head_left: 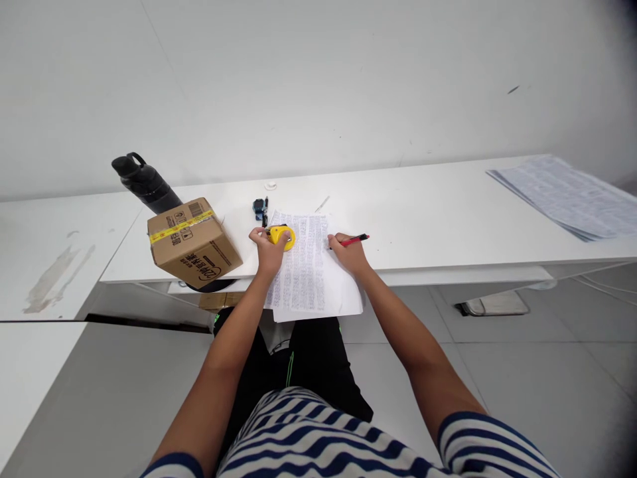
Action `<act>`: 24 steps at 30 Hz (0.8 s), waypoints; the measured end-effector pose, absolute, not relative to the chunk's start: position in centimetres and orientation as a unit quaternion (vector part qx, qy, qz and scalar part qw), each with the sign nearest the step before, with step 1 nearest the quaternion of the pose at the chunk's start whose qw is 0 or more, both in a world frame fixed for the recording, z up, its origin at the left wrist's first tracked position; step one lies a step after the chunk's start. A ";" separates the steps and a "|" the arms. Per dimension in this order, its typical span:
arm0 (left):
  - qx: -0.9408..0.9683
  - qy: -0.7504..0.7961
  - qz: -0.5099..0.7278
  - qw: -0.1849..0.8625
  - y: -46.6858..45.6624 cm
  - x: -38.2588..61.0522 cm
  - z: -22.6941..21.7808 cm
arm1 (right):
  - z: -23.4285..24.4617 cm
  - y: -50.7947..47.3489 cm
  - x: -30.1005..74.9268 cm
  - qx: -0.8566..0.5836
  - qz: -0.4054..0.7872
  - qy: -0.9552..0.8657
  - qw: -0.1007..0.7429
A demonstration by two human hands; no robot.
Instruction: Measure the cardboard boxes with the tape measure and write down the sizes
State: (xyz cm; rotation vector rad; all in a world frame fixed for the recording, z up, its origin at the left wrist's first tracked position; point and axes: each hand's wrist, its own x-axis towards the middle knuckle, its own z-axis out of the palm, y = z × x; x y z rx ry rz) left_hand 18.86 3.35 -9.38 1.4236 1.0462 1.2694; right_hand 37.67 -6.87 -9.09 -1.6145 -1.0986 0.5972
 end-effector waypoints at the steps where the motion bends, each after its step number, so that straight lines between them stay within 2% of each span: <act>1: 0.580 0.410 0.525 0.469 3.3 18.9 -9.4 | -9.1 -6.9 37.7 -0.675 0.250 -0.457 0.523; 5: 0.596 0.354 0.540 0.478 3.3 19.0 -9.5 | -9.0 -6.8 37.9 -0.669 0.275 -0.463 0.511; 16: 0.666 0.365 0.482 0.437 2.4 18.5 -9.0 | -9.3 -6.8 37.9 -0.672 0.253 -0.436 0.542; 24: 0.690 0.381 0.466 0.403 2.6 18.2 -9.1 | -9.1 -6.8 37.9 -0.671 0.263 -0.455 0.523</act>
